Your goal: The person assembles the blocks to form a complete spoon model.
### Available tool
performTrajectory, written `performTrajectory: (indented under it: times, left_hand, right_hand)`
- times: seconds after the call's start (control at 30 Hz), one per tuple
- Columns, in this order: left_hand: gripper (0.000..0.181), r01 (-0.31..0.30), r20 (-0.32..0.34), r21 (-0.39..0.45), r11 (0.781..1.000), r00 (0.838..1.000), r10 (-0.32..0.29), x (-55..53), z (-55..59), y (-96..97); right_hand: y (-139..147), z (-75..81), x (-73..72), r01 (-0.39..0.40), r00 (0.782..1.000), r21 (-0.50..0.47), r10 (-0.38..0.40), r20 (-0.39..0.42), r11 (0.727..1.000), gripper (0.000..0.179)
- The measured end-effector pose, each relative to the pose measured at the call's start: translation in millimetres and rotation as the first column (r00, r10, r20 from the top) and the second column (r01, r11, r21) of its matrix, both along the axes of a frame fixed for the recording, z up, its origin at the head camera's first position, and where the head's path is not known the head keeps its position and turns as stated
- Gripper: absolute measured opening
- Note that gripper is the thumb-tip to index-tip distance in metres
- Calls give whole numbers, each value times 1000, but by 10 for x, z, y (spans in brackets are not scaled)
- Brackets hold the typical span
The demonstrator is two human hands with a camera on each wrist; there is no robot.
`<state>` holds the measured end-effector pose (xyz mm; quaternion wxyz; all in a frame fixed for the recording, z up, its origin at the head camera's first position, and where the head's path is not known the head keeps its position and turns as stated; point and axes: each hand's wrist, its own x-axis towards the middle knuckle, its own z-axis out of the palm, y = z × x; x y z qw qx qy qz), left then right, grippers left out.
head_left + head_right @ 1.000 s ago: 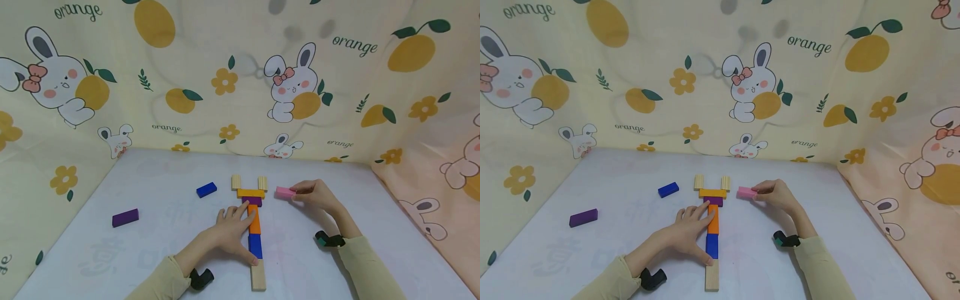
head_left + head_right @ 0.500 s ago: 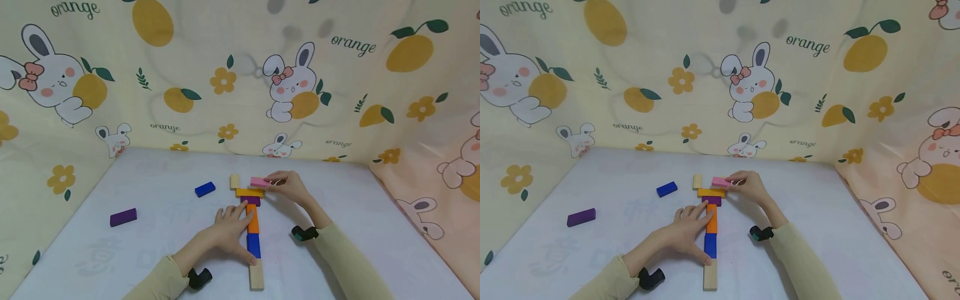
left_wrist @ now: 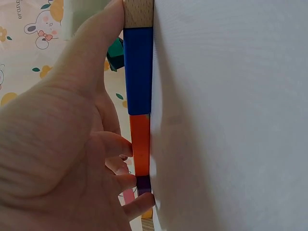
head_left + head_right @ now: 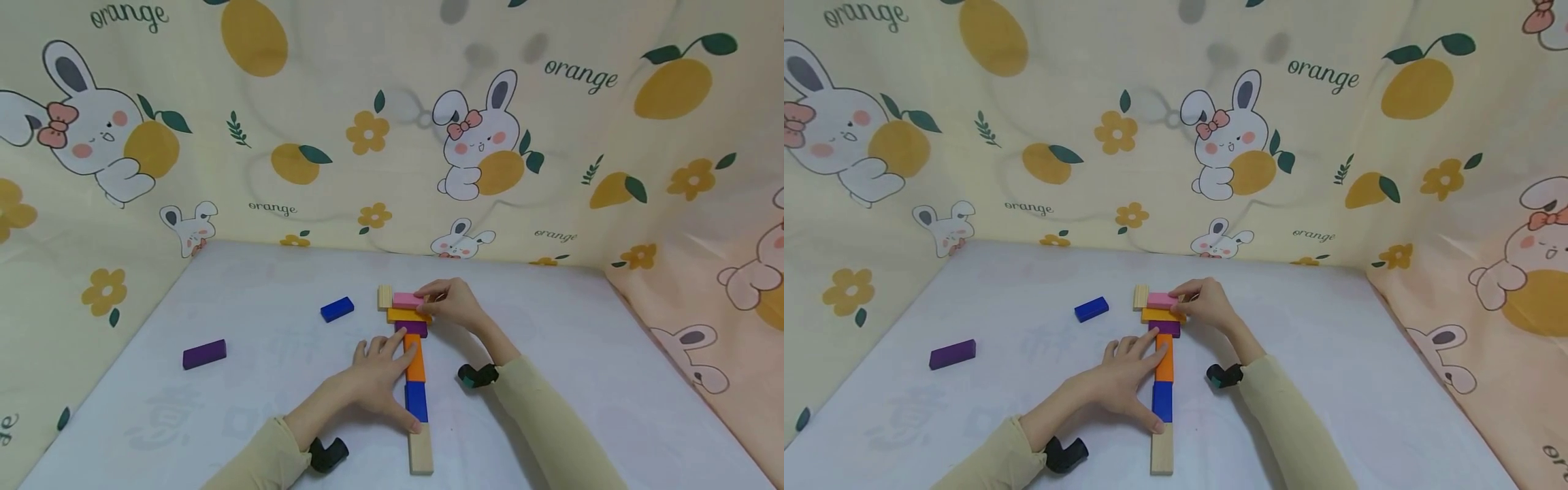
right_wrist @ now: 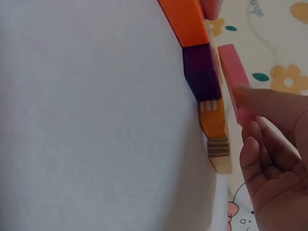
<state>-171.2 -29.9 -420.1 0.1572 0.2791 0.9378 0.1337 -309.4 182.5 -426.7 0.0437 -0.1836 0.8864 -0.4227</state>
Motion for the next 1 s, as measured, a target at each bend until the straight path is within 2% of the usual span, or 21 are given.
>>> performTrajectory:
  times: [0.27,0.7,0.87,1.0]
  left_hand:
    - [123,2,6,-3,1000,1000,-2,-2,-11,-2]
    - [123,0,-1,-5,1000,1000,0,1,7,0]
    - [123,-4,0,-7,1000,1000,4,2,3,1]
    - [124,-6,-3,-12,1000,1000,6,-4,-2,-1]
  right_hand:
    - [-15,-69,-29,32,999,3,-32,39,999,20]
    - [-12,-104,-50,33,999,-3,-33,16,999,23]
    - [1,-63,-17,121,992,8,-121,-22,993,29]
    - [25,-12,-11,194,981,44,-194,-10,980,34]
